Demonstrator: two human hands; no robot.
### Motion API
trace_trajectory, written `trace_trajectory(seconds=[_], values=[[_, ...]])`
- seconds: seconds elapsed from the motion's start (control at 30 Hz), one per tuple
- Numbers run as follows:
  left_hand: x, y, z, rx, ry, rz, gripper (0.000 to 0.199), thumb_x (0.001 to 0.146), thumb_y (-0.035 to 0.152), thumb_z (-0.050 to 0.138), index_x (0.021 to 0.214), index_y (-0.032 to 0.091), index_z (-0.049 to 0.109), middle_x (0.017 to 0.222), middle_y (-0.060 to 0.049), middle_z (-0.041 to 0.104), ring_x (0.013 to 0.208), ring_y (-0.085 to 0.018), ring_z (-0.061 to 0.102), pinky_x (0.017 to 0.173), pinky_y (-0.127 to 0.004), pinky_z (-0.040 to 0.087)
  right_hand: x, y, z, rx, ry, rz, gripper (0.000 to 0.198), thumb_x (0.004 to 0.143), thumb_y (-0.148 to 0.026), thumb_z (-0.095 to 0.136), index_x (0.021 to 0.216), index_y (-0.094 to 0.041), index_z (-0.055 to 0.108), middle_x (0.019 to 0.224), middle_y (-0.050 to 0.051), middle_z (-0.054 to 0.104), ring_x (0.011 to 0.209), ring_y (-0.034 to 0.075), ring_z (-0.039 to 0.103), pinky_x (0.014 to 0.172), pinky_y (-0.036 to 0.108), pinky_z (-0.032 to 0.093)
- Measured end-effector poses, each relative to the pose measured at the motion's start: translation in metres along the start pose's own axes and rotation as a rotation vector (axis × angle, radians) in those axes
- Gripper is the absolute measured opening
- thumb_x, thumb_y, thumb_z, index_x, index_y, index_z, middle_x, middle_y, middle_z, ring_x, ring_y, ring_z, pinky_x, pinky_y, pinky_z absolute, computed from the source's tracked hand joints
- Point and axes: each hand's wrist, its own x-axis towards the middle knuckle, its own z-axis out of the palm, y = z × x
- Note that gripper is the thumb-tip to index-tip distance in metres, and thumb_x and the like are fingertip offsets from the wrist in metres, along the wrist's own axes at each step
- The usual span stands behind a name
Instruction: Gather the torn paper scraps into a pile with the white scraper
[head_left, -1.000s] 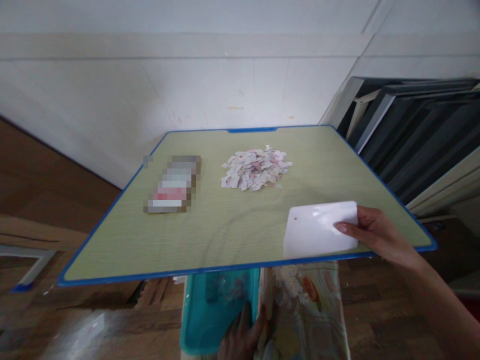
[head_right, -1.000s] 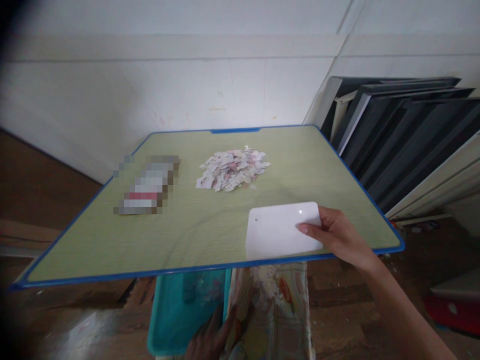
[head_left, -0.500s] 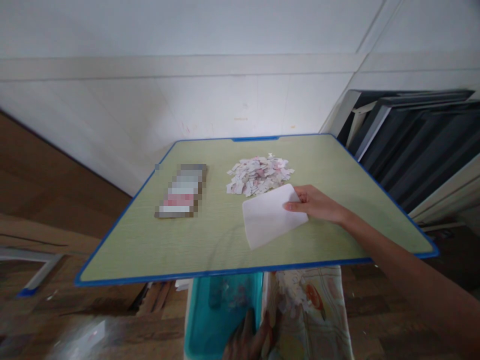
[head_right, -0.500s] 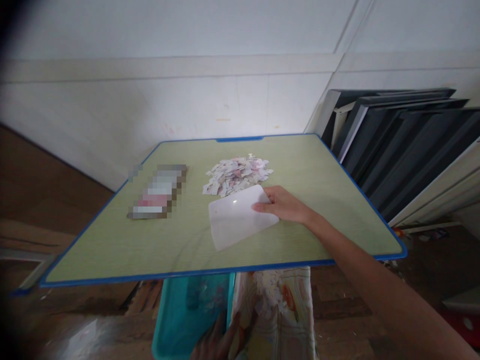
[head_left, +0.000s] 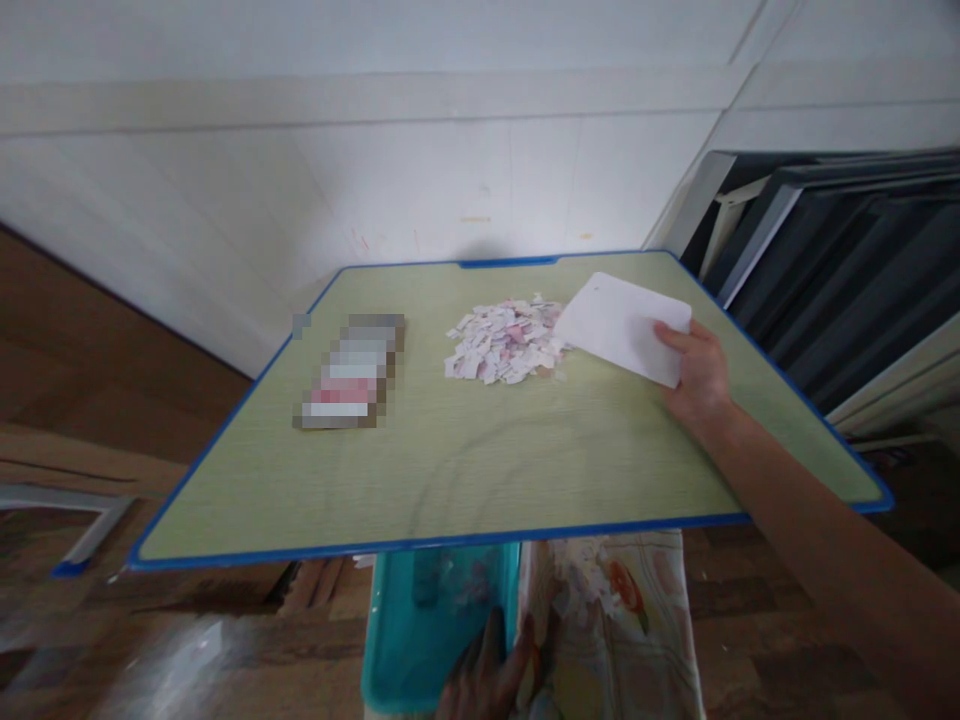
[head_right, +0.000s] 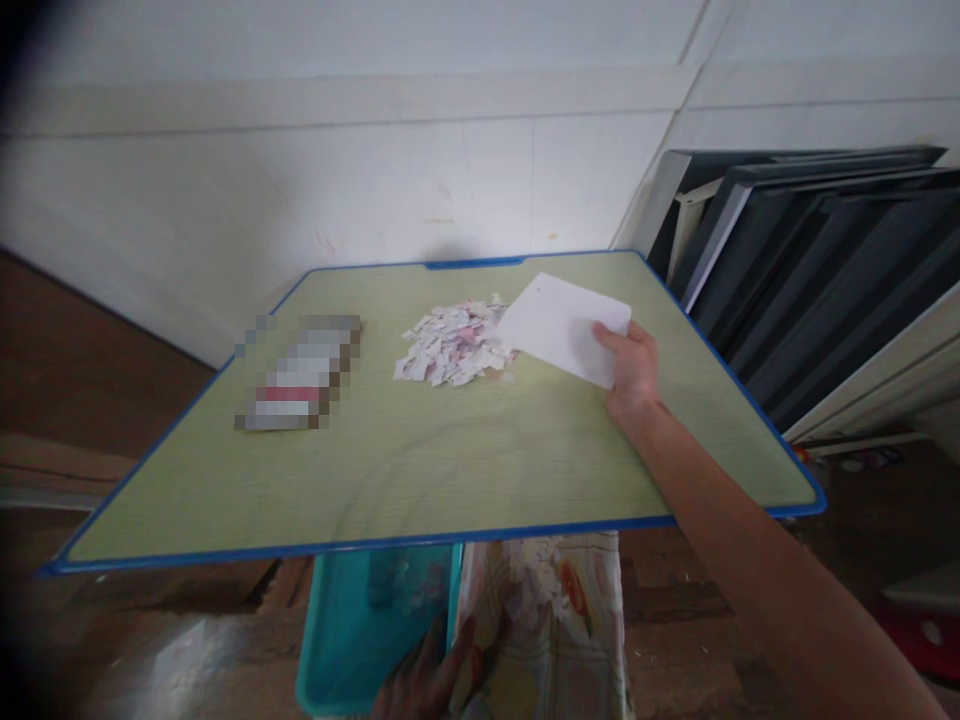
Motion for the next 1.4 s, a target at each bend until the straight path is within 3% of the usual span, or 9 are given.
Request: trace_trajectory(seconds=[0.07, 0.17, 0.43, 0.53, 0.7, 1.03, 1.23, 1.4], values=[[0.001, 0.0, -0.003, -0.019, -0.039, 0.009, 0.074, 0.064, -0.005, 0.038, 0.125, 0.036, 0.026, 0.128, -0.01, 0.044, 0.096, -0.022, 0.055, 0.075, -0.03, 0.047, 0.004, 0.0, -0.006, -0.056, 0.109, -0.02, 0.011, 0.06, -0.017, 0.062, 0.071, -0.02, 0.062, 0.076, 0.001, 0.067, 0.064, 0.019, 0.061, 0.055, 0.032, 0.049], [0.001, -0.002, -0.01, -0.063, -0.112, 0.04, 0.072, 0.065, -0.002, 0.038, 0.126, 0.033, 0.022, 0.13, -0.013, 0.04, 0.102, -0.022, 0.051, 0.079, -0.032, 0.044, 0.004, 0.001, -0.012, -0.182, 0.133, -0.04, 0.009, 0.059, -0.017, 0.063, 0.067, -0.022, 0.063, 0.073, 0.003, 0.067, 0.061, 0.02, 0.061, 0.052, 0.033, 0.047], [0.002, -0.004, -0.018, -0.154, -0.203, 0.051, 0.066, 0.068, 0.006, 0.043, 0.126, 0.029, 0.022, 0.133, -0.016, 0.034, 0.108, -0.025, 0.047, 0.083, -0.035, 0.042, -0.016, 0.002, -0.001, -0.24, -0.202, 0.06, 0.015, 0.059, -0.027, 0.066, 0.072, -0.019, 0.064, 0.066, 0.002, 0.066, 0.048, 0.015, 0.056, 0.044, 0.027, 0.043], [0.002, -0.003, -0.016, -0.144, -0.188, 0.042, 0.069, 0.066, 0.004, 0.044, 0.126, 0.029, 0.022, 0.132, -0.015, 0.036, 0.105, -0.025, 0.049, 0.08, -0.036, 0.044, -0.014, -0.001, -0.002, -0.188, -0.126, -0.004, 0.015, 0.06, -0.026, 0.065, 0.073, -0.02, 0.063, 0.072, 0.002, 0.067, 0.052, 0.016, 0.058, 0.047, 0.028, 0.045], [0.001, -0.002, -0.011, -0.065, -0.047, 0.036, 0.069, 0.067, -0.003, 0.034, 0.124, 0.034, 0.026, 0.127, -0.012, 0.045, 0.099, -0.023, 0.054, 0.074, -0.033, 0.047, -0.004, -0.005, -0.01, -0.177, 0.074, -0.058, 0.011, 0.058, -0.023, 0.064, 0.068, -0.021, 0.063, 0.074, 0.003, 0.067, 0.055, 0.019, 0.06, 0.051, 0.032, 0.046], [-0.001, -0.004, -0.005, -0.107, 0.018, 0.076, 0.065, 0.068, 0.008, 0.046, 0.125, 0.032, 0.027, 0.125, -0.013, 0.046, 0.095, -0.025, 0.055, 0.072, -0.036, 0.048, -0.008, -0.002, -0.009, -0.252, -0.054, -0.144, 0.01, 0.061, -0.028, 0.064, 0.069, -0.022, 0.062, 0.066, 0.002, 0.064, 0.05, 0.018, 0.057, 0.047, 0.031, 0.04], [0.001, -0.004, -0.006, -0.09, -0.072, 0.051, 0.068, 0.066, 0.001, 0.039, 0.126, 0.032, 0.026, 0.128, -0.012, 0.042, 0.098, -0.024, 0.054, 0.075, -0.034, 0.047, -0.007, 0.0, -0.011, -0.296, -0.084, -0.229, 0.016, 0.063, -0.034, 0.064, 0.073, -0.022, 0.063, 0.071, 0.001, 0.065, 0.054, 0.017, 0.057, 0.05, 0.031, 0.041], [0.003, -0.004, -0.007, -0.154, -0.143, 0.067, 0.071, 0.065, 0.005, 0.044, 0.127, 0.031, 0.021, 0.131, -0.013, 0.038, 0.101, -0.027, 0.052, 0.077, -0.037, 0.046, -0.009, -0.001, -0.012, -0.316, -0.103, -0.274, 0.016, 0.063, -0.035, 0.064, 0.073, -0.023, 0.063, 0.07, 0.0, 0.064, 0.053, 0.015, 0.055, 0.048, 0.029, 0.04]])
